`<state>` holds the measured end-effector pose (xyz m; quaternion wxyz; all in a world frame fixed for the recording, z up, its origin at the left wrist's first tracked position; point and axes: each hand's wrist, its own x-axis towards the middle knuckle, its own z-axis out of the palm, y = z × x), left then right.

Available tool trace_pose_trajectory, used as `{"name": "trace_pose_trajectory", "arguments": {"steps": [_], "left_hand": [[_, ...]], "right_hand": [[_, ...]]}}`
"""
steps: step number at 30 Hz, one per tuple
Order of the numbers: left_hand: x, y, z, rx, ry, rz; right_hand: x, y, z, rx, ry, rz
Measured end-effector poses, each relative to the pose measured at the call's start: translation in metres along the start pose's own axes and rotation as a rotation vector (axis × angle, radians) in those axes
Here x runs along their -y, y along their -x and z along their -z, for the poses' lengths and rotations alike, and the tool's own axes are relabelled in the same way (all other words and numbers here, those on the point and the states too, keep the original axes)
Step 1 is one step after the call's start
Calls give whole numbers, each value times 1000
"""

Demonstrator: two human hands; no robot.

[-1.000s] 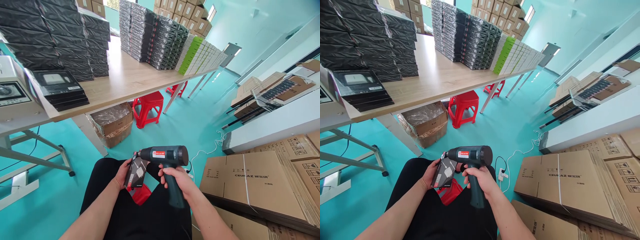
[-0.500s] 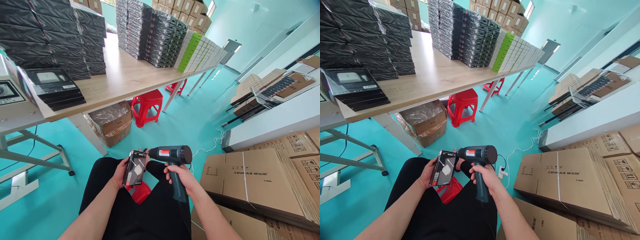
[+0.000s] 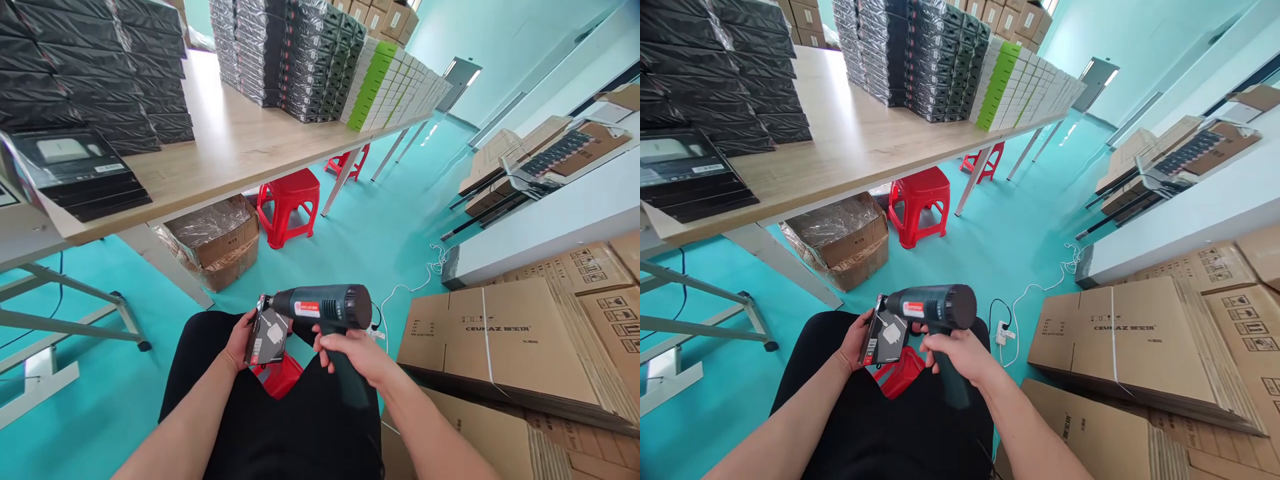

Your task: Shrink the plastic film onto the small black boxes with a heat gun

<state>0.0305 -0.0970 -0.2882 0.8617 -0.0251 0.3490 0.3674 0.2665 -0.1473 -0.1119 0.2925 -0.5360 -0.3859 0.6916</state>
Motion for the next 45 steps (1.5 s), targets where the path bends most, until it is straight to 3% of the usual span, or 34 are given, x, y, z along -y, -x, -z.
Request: {"name": "trace_pose_trajectory", "arguments": {"steps": [3,5,7,11,13,16,23,30,35,38,41,45], "left_hand": [[-1,2,0,-21,14,-75],[-1,3,1,10,20,-93],[-2,4,2,55,19,-61],[-2,2,5,44,-1,-5],[-2,0,7,32,-8,-6],[-3,-1,7,39,-13,-4],[-3,0,3,84,20,-52],[-4,0,2,60,19,-32],[-4,-2,4,26,100,-133],[-5,-3,3,51,220,-244],[-7,-2,0,78,281,-223],[-8,-2,-3,74,314,-128]], "right_hand": [[4,7,-3,281,162,-94],[3,12,-1,388,263,-143],[3,10,4,317,245,-118],[2,-10,22,-55,56,-10],[0,-19,33,-133,49,-12],[-7,-16,43,-98,75,-52],[-28,22,34,185,159,-214],[-40,23,26,10,57,-126],[-47,29,24,180,-12,-203],[-49,29,24,22,-140,-119],[-49,27,20,-110,-185,-64],[-51,26,1,34,-177,-87]]}}
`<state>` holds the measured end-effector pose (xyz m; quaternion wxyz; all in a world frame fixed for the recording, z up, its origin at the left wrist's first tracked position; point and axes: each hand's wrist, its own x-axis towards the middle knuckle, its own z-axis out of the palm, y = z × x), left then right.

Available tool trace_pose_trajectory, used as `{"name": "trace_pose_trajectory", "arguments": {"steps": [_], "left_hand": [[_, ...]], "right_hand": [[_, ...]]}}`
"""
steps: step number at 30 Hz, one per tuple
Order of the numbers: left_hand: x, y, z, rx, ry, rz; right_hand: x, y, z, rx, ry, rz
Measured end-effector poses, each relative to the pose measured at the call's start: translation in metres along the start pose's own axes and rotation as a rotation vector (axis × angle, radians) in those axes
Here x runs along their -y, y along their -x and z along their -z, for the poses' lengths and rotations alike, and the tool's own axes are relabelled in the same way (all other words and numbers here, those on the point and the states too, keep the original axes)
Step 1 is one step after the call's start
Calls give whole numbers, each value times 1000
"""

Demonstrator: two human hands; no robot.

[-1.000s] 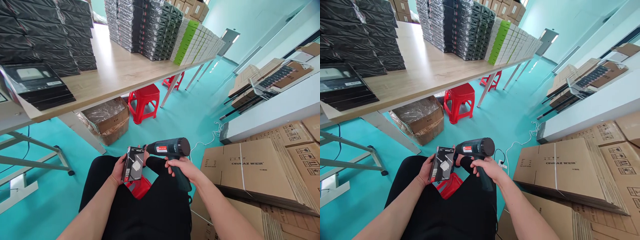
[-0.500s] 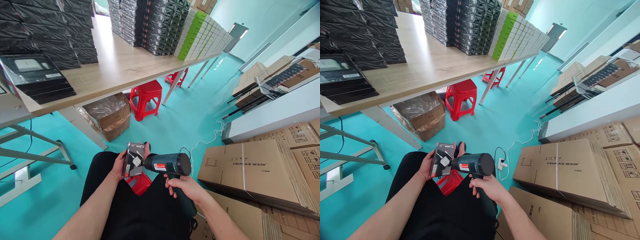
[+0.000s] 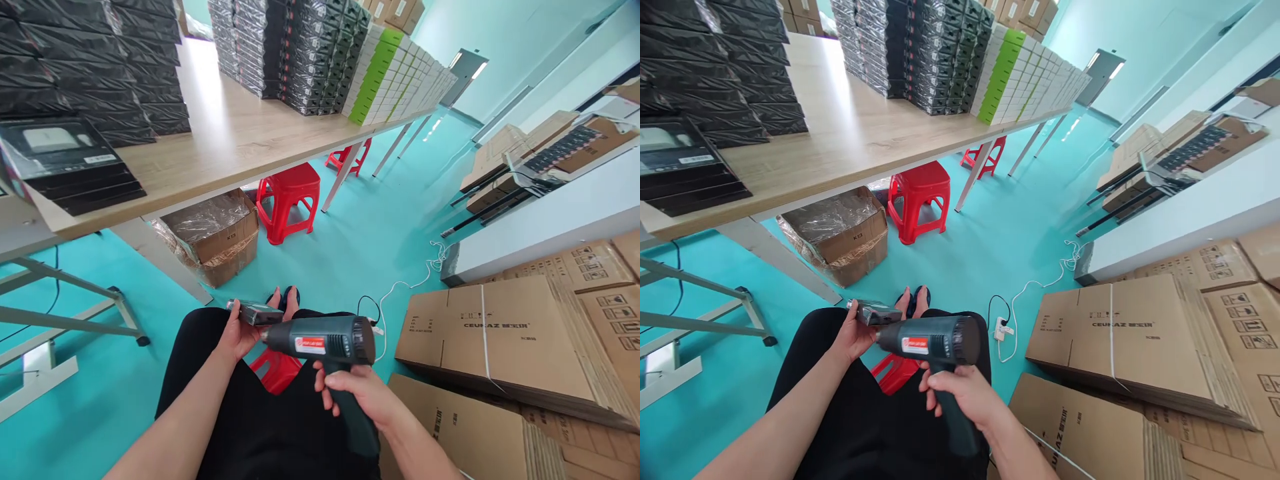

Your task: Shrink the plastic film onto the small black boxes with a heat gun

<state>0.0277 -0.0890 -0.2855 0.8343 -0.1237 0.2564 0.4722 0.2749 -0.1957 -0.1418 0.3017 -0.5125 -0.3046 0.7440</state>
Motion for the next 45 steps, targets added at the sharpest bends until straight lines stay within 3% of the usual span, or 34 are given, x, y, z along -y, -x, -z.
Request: {"name": "trace_pose_trajectory", "arguments": {"steps": [6,10,15,19,24,28,32,37,43,45], "left_hand": [[0,-1,6,34,9,11],[-1,-4,13,17,-2,-54],[1,-4,11,-29,-58,-64],[1,-2,11,-57,-72,-106],[0,-7,17,-82,-69,-129],[2,-11,19,-86,-107,-124],[2,-13,21,-121,-124,-116],[0,-16,27,-99,-123,-96],[-3,-14,28,-83,4,-79],[-3,-13,27,-77,33,-60]], "right_hand": [[-4,-6,-12,-184,21,78],[-2,-5,-10,-60,42,78],[1,-7,-12,-166,61,102],[4,-8,-10,-80,81,109],[9,-8,-12,-162,136,97],[11,-11,-22,-41,97,116],[14,-15,-26,-128,67,138],[16,-13,-25,17,103,89],[13,-16,-7,-271,29,98],[11,-14,1,-264,13,71]]}}
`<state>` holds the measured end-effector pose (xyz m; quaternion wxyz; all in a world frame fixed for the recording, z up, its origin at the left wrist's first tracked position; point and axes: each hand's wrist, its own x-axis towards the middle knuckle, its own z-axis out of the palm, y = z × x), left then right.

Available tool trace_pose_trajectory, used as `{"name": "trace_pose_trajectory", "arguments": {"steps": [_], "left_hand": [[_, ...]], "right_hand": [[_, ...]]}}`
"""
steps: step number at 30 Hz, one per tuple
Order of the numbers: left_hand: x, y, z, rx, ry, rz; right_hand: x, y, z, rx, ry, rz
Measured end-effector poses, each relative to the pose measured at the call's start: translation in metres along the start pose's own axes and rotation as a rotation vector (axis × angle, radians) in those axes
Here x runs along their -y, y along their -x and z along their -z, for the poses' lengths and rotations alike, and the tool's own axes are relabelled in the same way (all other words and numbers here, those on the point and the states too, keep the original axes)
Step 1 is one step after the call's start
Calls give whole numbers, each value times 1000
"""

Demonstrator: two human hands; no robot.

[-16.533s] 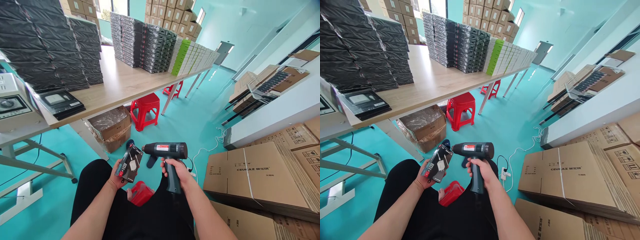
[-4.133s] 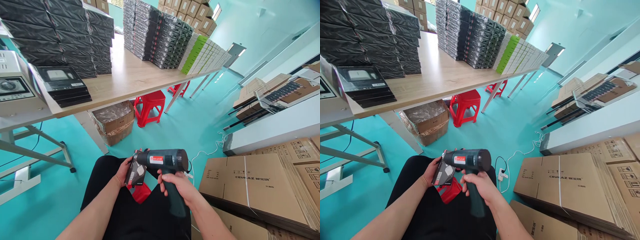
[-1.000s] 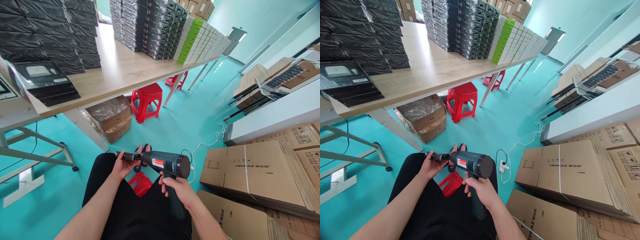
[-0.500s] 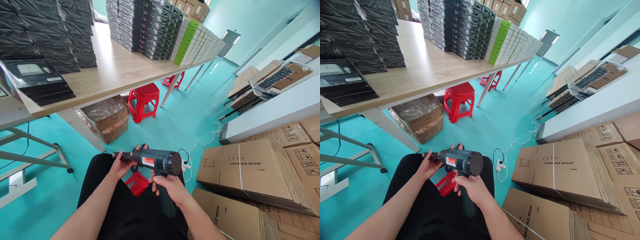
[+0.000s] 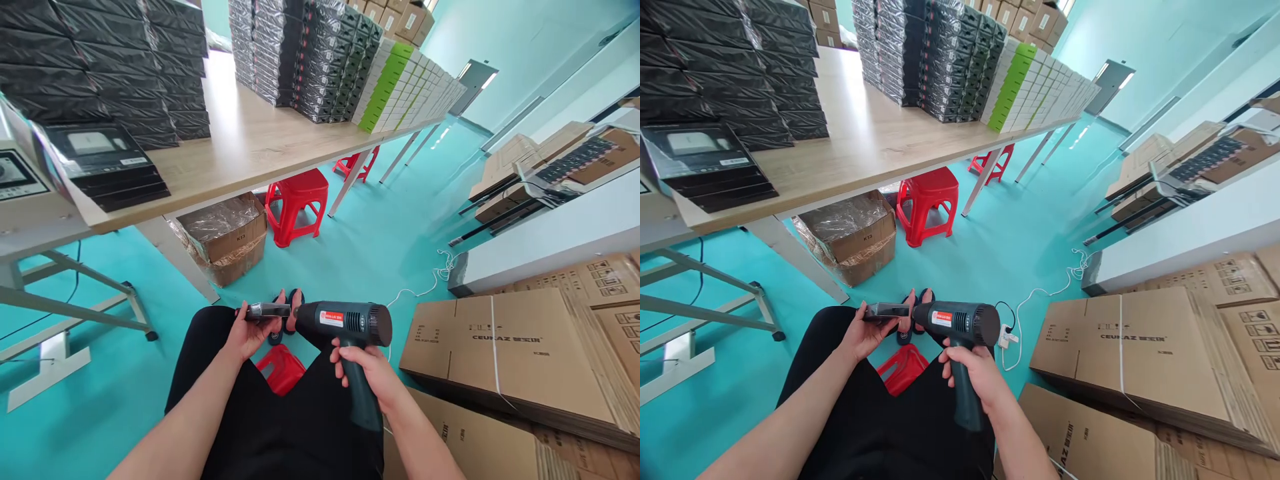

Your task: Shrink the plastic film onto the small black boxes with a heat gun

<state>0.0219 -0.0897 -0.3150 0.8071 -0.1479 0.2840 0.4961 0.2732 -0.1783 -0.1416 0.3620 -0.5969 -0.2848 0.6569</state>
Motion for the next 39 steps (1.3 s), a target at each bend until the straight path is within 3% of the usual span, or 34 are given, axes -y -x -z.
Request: {"name": "trace_pose_trajectory", "arguments": {"steps": [3,16,21,27,32,39], "left_hand": [[-1,-1,-1,-21,1,13],[1,3,-3,-9,-1,21],[1,2,-5,-23,-10,21],[-2,5,-3,-28,27,2],[-3,6,-2,33,17,9],[-5,6,-2,118,-57,-26]], "right_hand": [[-5,2,5,74,-33,-11],[-4,-4,0,14,-11,10],[-3,2,-7,149,-29,-16],[-3,2,2,-28,-170,24],[-5,11,18,11,-216,-34],[-11,16,18,20,-257,-33]]}}
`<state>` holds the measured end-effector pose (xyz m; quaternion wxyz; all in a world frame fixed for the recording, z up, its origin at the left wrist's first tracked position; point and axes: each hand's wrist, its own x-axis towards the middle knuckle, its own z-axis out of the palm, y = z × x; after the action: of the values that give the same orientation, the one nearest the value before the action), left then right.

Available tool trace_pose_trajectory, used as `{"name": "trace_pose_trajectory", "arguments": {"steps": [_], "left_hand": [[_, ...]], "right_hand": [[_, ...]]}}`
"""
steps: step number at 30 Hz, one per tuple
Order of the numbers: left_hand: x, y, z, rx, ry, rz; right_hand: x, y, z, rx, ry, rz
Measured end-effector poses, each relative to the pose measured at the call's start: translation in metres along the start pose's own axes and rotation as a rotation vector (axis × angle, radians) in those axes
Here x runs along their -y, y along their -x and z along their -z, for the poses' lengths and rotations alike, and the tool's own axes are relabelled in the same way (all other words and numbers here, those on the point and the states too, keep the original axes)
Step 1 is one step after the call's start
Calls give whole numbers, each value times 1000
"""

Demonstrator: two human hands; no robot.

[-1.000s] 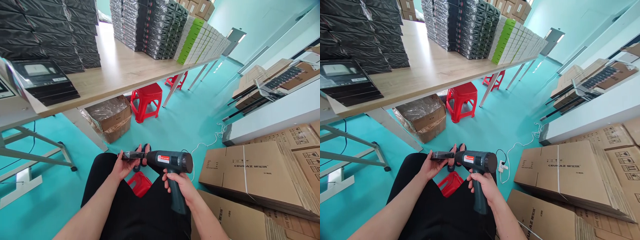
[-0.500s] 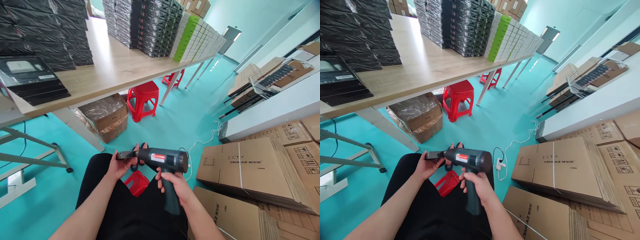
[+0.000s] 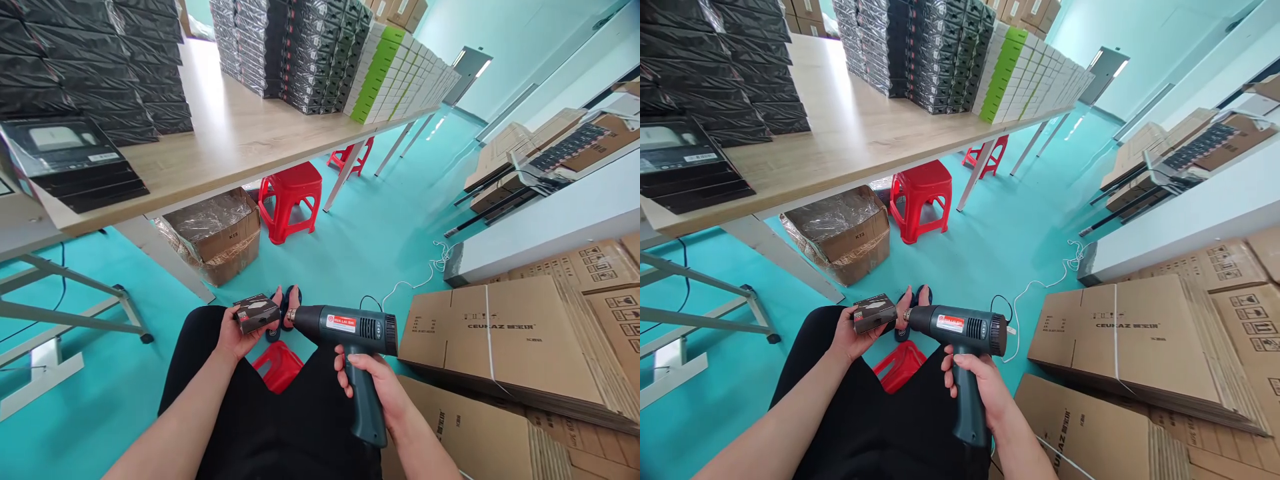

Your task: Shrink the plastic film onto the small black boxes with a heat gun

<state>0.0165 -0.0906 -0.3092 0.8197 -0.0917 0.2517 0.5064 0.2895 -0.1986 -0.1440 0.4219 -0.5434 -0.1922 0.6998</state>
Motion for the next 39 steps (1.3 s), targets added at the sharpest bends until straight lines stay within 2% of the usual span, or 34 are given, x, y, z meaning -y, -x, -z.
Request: {"name": "trace_pose_trajectory", "arguments": {"steps": [6,9,19,23,28,36,39], "left_hand": [[-1,1,1,-4,-3,-34],[0,0,1,-46,-19,-49],[4,-10,3,-157,-120,-138],[4,-19,13,-267,-146,-187],[4,-23,18,-323,-131,-202],[4,-20,13,-327,-184,-201],[5,-19,11,-324,-174,-183]], "right_hand": [[-3,0,-1,62,-4,-11],[-7,-2,0,73,-23,3],[-7,4,19,41,-91,-20],[-6,7,21,70,-51,-26],[-5,9,18,107,33,-42],[-6,6,12,88,111,-27],[-7,6,9,152,143,-52]]}}
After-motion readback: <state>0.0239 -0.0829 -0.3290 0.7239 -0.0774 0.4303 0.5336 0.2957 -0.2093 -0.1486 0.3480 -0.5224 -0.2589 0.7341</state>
